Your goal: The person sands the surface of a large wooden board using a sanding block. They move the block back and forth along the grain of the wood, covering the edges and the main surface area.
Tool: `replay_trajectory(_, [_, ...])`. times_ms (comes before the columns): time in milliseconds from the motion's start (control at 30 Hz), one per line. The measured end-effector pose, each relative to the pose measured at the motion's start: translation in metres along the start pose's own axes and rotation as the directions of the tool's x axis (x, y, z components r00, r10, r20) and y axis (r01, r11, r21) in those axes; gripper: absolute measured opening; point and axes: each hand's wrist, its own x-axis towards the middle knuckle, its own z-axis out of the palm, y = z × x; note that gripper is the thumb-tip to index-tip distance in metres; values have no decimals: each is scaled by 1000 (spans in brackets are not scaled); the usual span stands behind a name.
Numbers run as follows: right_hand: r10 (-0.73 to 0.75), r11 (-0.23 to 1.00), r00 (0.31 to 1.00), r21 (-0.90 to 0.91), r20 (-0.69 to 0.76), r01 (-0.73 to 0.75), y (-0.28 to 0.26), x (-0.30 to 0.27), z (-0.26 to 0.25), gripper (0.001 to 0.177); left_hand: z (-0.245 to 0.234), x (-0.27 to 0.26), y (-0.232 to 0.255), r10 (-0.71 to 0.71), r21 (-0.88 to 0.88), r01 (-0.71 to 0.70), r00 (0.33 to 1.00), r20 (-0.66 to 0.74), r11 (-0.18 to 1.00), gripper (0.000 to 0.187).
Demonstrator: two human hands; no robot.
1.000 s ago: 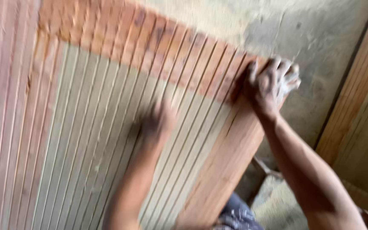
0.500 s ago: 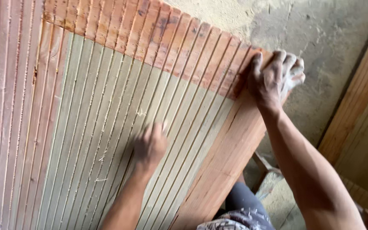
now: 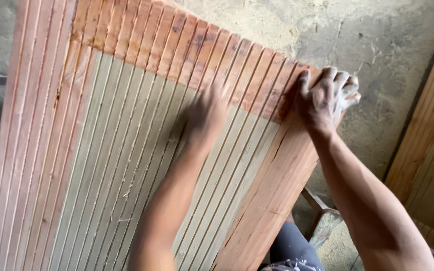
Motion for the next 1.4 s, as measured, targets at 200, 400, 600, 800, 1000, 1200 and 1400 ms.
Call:
replay_trajectory(200, [-29, 1000, 1000, 4, -10, 29, 1, 0, 2, 59, -77, -77, -1, -197, -56, 225, 929, 312, 973, 19])
replay_trajectory(400, [-33, 999, 999, -9, -32, 33, 7, 4, 3, 60, 68, 150, 34, -158, 141, 116, 927, 340, 983, 20])
replay_trajectory(600, [-42, 999, 999, 19, -5, 42, 15, 2, 13, 61, 6, -4, 0, -73, -36, 74, 997, 40, 997, 19])
replay_trajectory(800, [-76, 997, 995, 5, -65, 77, 16, 6, 13, 58, -103, -113, -6, -95, 30, 94, 995, 42, 995, 23])
replay_trajectory(1000, [-84, 996, 990, 13, -117, 87, 23, 0, 22, 59, 57, 96, 20, -76, 1, 76, 996, 47, 997, 26])
replay_trajectory(1200, [-114, 993, 989, -25, -95, 112, 39, -2, 35, 54, 46, 66, 9, -264, -113, 334, 877, 402, 936, 26])
replay_trajectory(1400, [-62, 996, 998, -72, -32, 59, 17, 10, 19, 51, -95, -54, 7, -130, -4, 132, 982, 136, 991, 17])
